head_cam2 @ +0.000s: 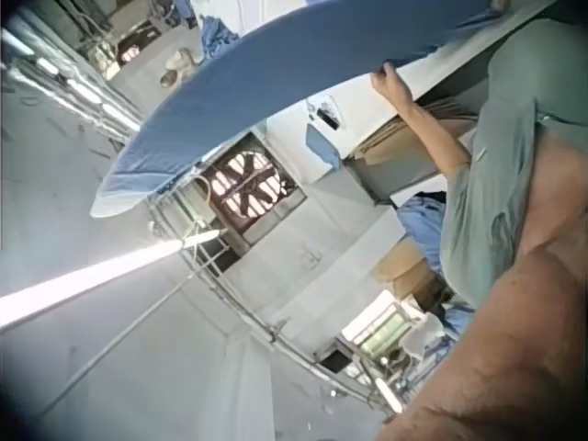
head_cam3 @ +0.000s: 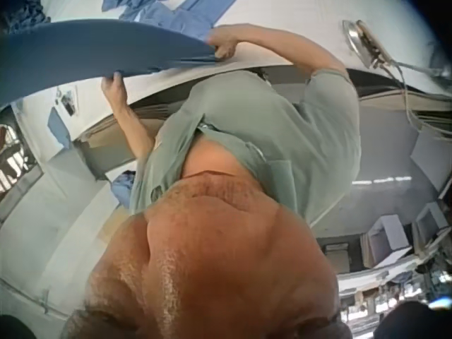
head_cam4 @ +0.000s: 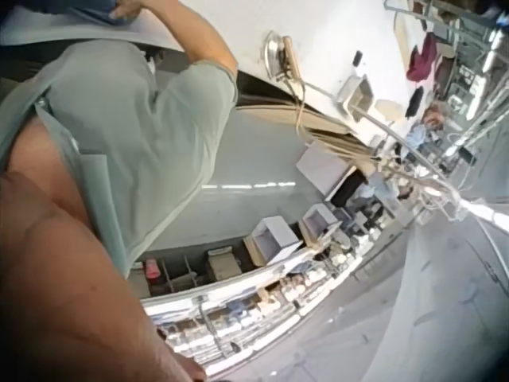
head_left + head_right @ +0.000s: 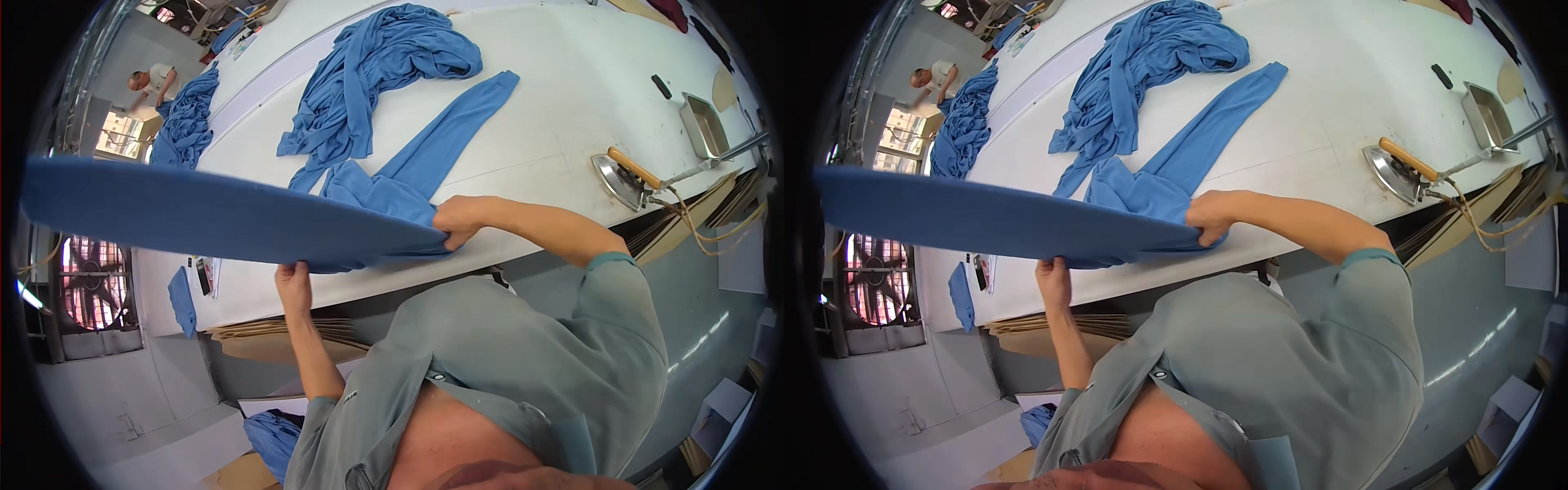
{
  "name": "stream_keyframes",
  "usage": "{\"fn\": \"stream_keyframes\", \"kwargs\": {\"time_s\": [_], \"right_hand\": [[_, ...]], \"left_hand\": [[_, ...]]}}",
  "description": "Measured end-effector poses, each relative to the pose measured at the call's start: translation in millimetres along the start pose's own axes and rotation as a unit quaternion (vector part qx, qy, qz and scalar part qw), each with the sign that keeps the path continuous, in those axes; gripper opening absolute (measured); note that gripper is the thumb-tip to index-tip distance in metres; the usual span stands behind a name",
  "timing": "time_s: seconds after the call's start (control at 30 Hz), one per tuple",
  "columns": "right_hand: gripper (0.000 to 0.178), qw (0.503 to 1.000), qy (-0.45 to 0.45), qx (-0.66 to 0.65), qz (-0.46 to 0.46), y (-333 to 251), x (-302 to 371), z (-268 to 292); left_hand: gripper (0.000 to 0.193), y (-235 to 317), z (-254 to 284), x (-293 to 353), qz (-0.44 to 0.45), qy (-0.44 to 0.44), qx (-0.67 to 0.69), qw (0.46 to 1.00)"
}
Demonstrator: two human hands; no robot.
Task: Ironing and pressing individual pieces of blue fabric using an industrial steam iron and an ironing buck.
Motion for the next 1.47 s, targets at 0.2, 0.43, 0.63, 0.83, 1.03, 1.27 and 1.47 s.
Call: {"fn": "stream_keyframes", "kwargs": {"time_s": [0.2, 0.43, 0.63, 0.83, 1.03, 1.27, 1.47], "right_hand": [[0.054, 0.915, 0.166, -0.29, 0.228, -170.9, -186.9, -16.2], [0.026, 0.763, 0.378, -0.513, 0.112, -366.7, -248.1, 307.2], [0.029, 0.594, 0.353, -0.715, 0.112, -248.1, -264.1, 247.8], [0.029, 0.605, 0.254, -0.715, -0.242, -124.2, -193.1, -60.9], [0.031, 0.464, 0.251, -0.749, -0.401, -57.4, -114.5, -206.8], [0.041, 0.568, 0.206, -0.615, -0.508, -69.4, -105.2, -229.9], [0.048, 0.691, 0.211, -0.467, -0.509, -21.3, -49.6, -172.8]], "left_hand": [[0.035, 289.3, 14.5, -3.4, -0.394, 0.141, -0.331, 0.846], [0.029, 323.4, -33.6, 112.5, -0.579, -0.039, -0.081, 0.81], [0.032, 160.4, 44.3, 12.8, -0.123, 0.089, 0.325, 0.934], [0.04, -57.0, 44.5, 6.1, 0.059, 0.145, 0.131, 0.979], [0.034, -152.7, 7.2, 66.3, 0.313, -0.065, -0.225, 0.92], [0.05, -138.9, -68.0, 51.1, -0.182, -0.281, -0.602, 0.725], [0.069, -149.8, -95.0, 55.7, -0.346, -0.186, -0.536, 0.748]]}}
Point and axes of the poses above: each hand's wrist, its own x-axis away from the middle knuckle, its own z-axis out of the back of the hand, y = z × x, the point moved 10 cm from there along -x, towards the middle knuckle, and after that the axes turned 9 degrees about y, right-handed, at the moved point
